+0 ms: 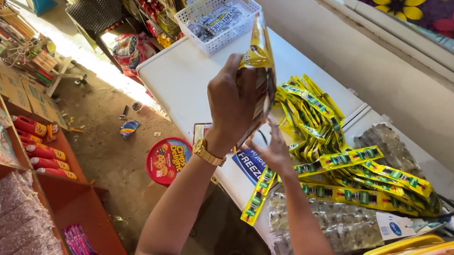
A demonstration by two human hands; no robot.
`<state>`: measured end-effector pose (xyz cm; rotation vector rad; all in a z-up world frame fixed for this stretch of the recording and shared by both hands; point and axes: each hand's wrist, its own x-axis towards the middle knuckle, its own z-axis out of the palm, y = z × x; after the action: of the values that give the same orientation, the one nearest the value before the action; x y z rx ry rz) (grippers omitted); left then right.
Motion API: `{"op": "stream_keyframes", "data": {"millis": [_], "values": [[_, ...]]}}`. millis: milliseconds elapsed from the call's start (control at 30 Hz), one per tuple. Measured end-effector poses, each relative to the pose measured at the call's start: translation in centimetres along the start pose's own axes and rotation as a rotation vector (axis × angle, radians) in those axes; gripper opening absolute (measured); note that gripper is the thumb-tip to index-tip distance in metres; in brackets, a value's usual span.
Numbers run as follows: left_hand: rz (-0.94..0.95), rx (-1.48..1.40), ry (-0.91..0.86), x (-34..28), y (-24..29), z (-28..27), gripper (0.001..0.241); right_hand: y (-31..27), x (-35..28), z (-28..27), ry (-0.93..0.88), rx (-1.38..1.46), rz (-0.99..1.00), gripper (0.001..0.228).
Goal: Arranging and organizing sachets of oyster sauce and other grocery items on store shelves.
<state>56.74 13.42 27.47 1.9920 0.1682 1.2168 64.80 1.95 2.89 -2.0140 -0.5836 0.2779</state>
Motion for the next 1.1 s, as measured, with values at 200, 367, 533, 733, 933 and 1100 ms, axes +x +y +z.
{"op": "stream_keyframes", "data": {"millis": [200,367,533,733,933,1100], "values": [[-0.024,-0.155,0.122,0.3,3.2,-1.1,0.012,4.1,1.6,5.2,0.051,-0.120,-0.141,0.059],[-0.016,-0.195,0.261,-1.2,2.4,-4.1,0.015,6.7,4.8,3.1,0.384,-0.053,-0.077,0.038],[0.031,-0.130,0.348,-3.5,-0.7,-10.6,0.021,3.4,5.4,-3.4,0.654,0.012,-0.162,0.037],[-0.120,-0.016,0.432,-9.5,-4.9,-14.8,0.023,-0.5,4.6,-7.4,0.697,0.424,-0.107,0.034],[-0.379,0.158,0.442,-17.8,-6.9,-18.3,0.025,-5.3,2.6,-7.2,0.606,0.575,-0.431,0.037],[-0.563,0.424,0.198,-26.8,-7.4,-21.2,0.022,-12.7,-1.3,-4.5,0.473,0.732,-0.463,0.026]]}}
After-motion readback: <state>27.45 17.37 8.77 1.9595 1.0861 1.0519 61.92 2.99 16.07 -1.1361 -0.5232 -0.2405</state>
